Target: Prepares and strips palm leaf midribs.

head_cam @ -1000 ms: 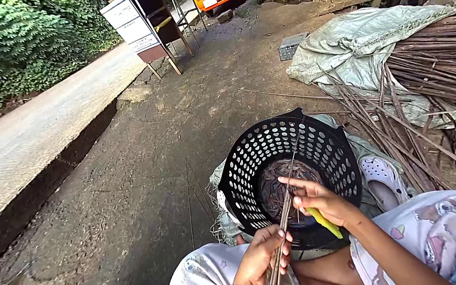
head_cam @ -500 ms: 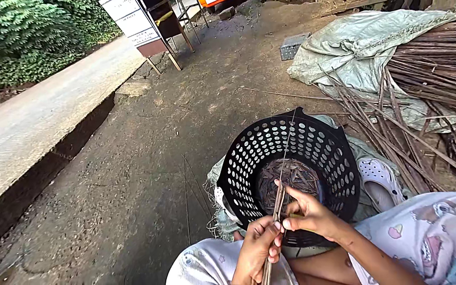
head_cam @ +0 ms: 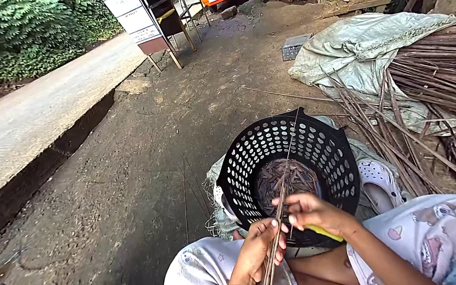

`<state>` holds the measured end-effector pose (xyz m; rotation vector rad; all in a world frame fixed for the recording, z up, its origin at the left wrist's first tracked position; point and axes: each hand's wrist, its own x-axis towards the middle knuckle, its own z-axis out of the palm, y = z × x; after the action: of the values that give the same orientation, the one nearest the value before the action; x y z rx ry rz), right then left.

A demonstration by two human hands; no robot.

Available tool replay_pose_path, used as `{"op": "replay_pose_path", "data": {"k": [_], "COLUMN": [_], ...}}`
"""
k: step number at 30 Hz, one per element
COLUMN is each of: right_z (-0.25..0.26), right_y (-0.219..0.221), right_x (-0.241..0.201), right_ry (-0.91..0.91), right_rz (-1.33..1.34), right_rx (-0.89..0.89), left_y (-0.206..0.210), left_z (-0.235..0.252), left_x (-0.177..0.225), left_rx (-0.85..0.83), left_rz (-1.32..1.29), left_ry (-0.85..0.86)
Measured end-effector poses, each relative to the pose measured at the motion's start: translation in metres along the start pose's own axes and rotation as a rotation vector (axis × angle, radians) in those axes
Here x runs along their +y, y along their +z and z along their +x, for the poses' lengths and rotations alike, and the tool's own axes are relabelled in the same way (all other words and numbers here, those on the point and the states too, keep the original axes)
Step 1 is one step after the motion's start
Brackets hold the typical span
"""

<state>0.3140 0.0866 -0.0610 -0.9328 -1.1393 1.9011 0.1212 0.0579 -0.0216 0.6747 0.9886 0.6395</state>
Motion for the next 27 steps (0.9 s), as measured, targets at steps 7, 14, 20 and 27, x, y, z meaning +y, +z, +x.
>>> {"op": "replay_pose_path", "data": {"k": [7, 14, 20, 27], "right_z": [0.007, 0.012, 0.016, 0.003], "right_y": [0.019, 0.019, 0.017, 0.004], "right_x": [-0.002, -0.002, 0.000, -0.014], "right_ry": [-0.007, -0.131, -0.180, -0.066], "right_rz": [0.077, 0.017, -0.017, -0.028], "right_rx": [0.052, 0.234, 0.372, 0.295], "left_y": [0.002, 0.002, 0.003, 0.003], "left_z": [0.003, 0.005, 0.007, 0.007], "left_x": [0.003, 0.005, 0.006, 0.005], "left_rx": [0.013, 0.007, 0.022, -0.008], "left_rz": [-0.116, -0.144, -0.142, -0.143], "left_ry": [-0.013, -0.036, -0.055, -0.088]}}
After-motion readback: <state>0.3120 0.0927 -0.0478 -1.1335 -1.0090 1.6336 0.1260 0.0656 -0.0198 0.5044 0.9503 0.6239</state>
